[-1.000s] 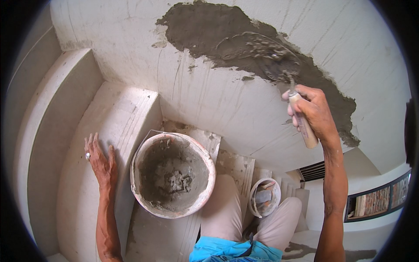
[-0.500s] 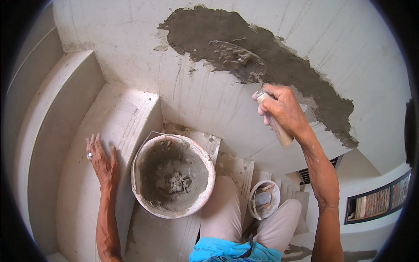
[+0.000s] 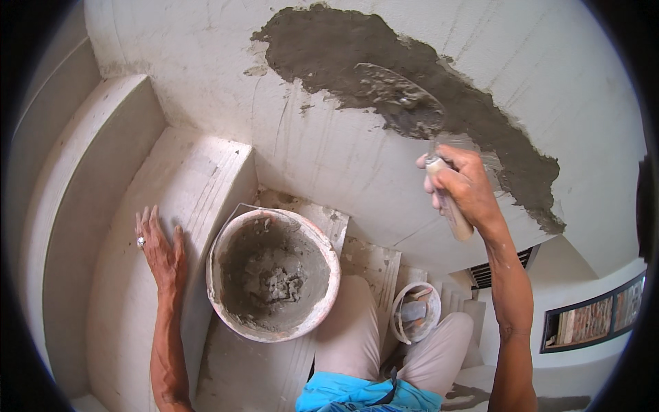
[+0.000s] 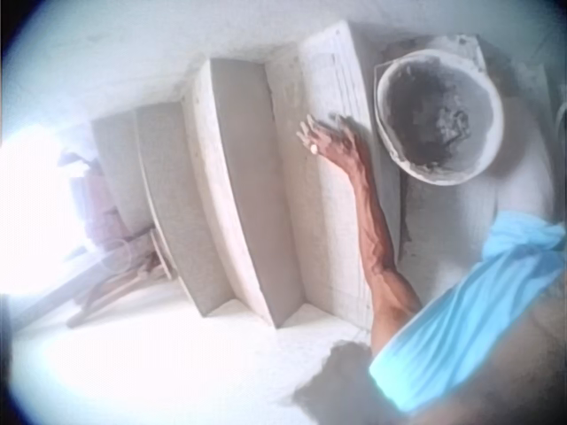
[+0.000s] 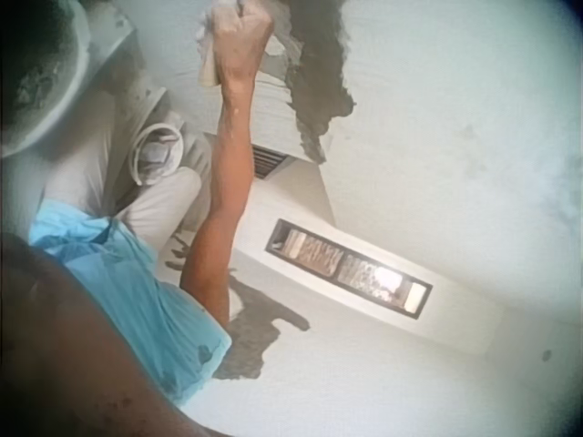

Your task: The person scoops cement from a bucket with a trowel and applies it to the wall beside a staircase. They repeatedly smooth the cement on the wall surface while sitting on the stairs.

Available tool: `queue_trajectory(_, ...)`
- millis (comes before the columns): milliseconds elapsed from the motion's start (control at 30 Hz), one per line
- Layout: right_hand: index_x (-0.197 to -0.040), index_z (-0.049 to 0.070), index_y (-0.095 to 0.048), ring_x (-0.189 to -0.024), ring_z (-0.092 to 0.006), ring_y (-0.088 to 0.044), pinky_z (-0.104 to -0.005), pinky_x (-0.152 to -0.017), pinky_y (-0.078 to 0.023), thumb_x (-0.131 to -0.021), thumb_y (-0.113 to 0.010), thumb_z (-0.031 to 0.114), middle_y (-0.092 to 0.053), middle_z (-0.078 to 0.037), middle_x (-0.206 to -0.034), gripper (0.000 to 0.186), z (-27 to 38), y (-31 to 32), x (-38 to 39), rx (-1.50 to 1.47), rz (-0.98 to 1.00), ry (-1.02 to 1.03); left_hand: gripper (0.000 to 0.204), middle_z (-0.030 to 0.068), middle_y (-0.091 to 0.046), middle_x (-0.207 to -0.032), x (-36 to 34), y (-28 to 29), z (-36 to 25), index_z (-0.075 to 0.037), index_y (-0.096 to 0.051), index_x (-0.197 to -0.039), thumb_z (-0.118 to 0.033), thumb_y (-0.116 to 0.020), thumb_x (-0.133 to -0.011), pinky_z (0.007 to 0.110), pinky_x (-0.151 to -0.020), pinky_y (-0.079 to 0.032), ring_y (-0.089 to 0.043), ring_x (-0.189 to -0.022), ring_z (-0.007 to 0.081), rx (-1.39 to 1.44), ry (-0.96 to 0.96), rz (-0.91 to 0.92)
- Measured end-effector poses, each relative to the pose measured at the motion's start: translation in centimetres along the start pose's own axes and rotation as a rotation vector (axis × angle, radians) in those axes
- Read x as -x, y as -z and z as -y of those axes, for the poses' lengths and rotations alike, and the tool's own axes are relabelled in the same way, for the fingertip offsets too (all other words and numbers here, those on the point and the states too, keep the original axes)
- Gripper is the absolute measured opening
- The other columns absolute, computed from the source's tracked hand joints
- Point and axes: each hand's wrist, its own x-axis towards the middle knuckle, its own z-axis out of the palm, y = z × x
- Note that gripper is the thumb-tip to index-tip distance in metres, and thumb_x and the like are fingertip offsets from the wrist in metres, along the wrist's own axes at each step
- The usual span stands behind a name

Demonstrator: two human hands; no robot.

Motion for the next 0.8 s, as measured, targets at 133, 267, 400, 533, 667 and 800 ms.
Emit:
queue_trajectory(133,-0.097,-0.007,-0.066,-0.050,-0.0112,-0.057,-0.0279,-0.045,-0.046,-0.079,-0.054,0.011,-0.061,-0.008,-0.068,0.027,-0.5,0.7,-1.0,0.059,-0.037,0.025,0.059,0.0211,-0.039,-0.153,0.2,0.2,-0.2,-0.003,-0.043,-0.146,-0.018,-0.062,-0.093,0.048,-0.122,-0.020,-0.025,-0.149,0.0377,-0.013,0.015,0.003)
queue_trajectory(267,-0.097,-0.006,-0.066,-0.051,-0.0107,-0.058,-0.0275,-0.045,-0.046,-0.079,-0.052,0.010,-0.061,-0.008,-0.069,0.028,-1.3,2.6,1.0,0.032,-0.155,0.064,0.059,0.0212,-0.039,-0.153,0.3,0.1,0.3,-0.003,-0.043,-0.146,-0.019,-0.062,-0.093,0.049,-0.122,-0.020,-0.025,-0.149,0.0377,0.016,0.011,-0.007)
queue_trajectory(400,-0.101,-0.006,-0.067,-0.051,-0.0105,-0.057,-0.0268,-0.045,-0.045,-0.079,-0.053,0.009,-0.062,-0.008,-0.068,0.030,-2.3,2.3,2.7,-0.147,-0.189,0.037,0.058,0.0213,-0.040,-0.152,0.2,0.1,0.0,-0.003,-0.043,-0.146,-0.019,-0.062,-0.093,0.048,-0.122,-0.020,-0.026,-0.149,0.0378,-0.003,-0.011,-0.017)
queue_trajectory(533,-0.099,-0.006,-0.067,-0.051,-0.0101,-0.057,-0.0260,-0.045,-0.045,-0.078,-0.054,0.008,-0.062,-0.007,-0.068,0.028,-3.1,-0.1,1.4,-0.031,-0.050,0.017,0.058,0.0215,-0.040,-0.152,0.1,-0.3,0.2,-0.003,-0.043,-0.146,-0.020,-0.062,-0.094,0.049,-0.122,-0.020,-0.026,-0.149,0.0378,-0.004,-0.016,-0.015)
queue_trajectory(667,-0.099,-0.006,-0.067,-0.050,-0.0100,-0.057,-0.0257,-0.045,-0.046,-0.078,-0.055,0.008,-0.062,-0.007,-0.069,0.028,-2.9,0.0,-0.4,-0.030,-0.058,0.003,0.058,0.0213,-0.040,-0.153,0.1,-0.2,0.4,-0.004,-0.043,-0.146,-0.020,-0.062,-0.094,0.049,-0.122,-0.020,-0.026,-0.149,0.0373,-0.025,-0.018,-0.003)
queue_trajectory(800,-0.098,-0.006,-0.067,-0.049,-0.0103,-0.057,-0.0266,-0.044,-0.047,-0.079,-0.052,0.009,-0.062,-0.007,-0.069,0.029,-3.6,3.0,0.4,-0.027,-0.131,0.063,0.058,0.0210,-0.040,-0.153,0.2,-0.2,0.3,-0.004,-0.043,-0.146,-0.020,-0.062,-0.093,0.048,-0.122,-0.019,-0.026,-0.149,0.0369,-0.037,0.002,0.002)
